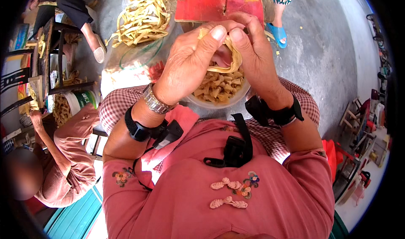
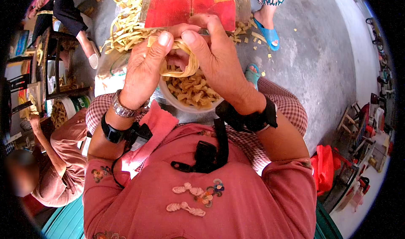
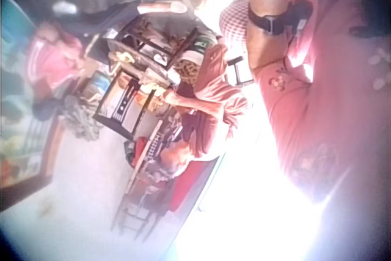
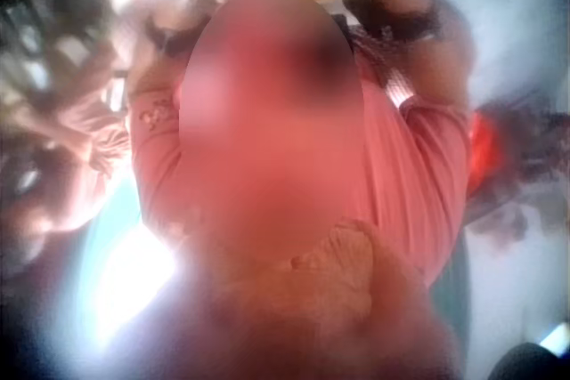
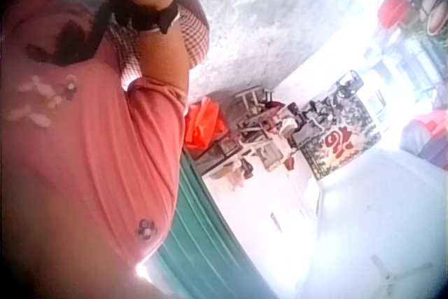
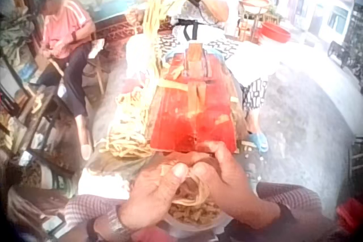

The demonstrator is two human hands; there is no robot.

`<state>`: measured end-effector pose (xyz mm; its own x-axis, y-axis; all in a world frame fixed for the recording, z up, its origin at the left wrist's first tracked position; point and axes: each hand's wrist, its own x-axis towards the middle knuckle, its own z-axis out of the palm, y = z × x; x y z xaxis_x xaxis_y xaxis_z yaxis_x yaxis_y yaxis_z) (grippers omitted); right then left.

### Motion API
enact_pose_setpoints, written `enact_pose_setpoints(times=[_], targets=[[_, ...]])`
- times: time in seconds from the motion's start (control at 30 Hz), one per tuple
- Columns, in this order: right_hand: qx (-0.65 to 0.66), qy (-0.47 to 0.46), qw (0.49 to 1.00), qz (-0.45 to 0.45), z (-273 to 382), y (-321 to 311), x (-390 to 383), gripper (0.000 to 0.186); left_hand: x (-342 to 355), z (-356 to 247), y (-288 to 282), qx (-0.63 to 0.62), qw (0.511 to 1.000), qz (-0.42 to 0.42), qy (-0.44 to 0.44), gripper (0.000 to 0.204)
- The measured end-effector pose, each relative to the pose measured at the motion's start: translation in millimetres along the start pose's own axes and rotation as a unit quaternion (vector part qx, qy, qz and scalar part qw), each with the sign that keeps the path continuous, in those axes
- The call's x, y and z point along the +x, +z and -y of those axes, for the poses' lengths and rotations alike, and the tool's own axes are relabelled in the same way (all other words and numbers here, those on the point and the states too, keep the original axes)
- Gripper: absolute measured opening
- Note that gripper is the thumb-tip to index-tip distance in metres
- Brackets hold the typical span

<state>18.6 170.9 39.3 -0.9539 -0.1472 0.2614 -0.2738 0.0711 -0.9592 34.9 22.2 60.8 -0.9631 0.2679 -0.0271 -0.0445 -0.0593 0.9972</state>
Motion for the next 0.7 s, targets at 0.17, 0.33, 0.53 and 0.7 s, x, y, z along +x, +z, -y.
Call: enact_pose_setpoints(times=[0.17,0.33,0.53,0.7], targets=[[-0.086,-0.028,0.994,0.066,5,-26,4,0.031,7,-8,-11,-0.250,0.961,0.090,-0.069,0.053],[-0.073,0.047,0.996,0.026,-4,-56,6,0.029,16,-6,-40,-0.393,0.910,0.134,-0.004,0.052],[-0.046,-0.012,0.998,0.052,-22,-40,2,0.014,19,-2,-52,-0.296,0.952,0.077,0.008,0.055],[-0.093,-0.030,0.993,0.070,-8,-40,6,0.022,13,11,-30,0.058,0.993,-0.075,-0.077,0.044]])
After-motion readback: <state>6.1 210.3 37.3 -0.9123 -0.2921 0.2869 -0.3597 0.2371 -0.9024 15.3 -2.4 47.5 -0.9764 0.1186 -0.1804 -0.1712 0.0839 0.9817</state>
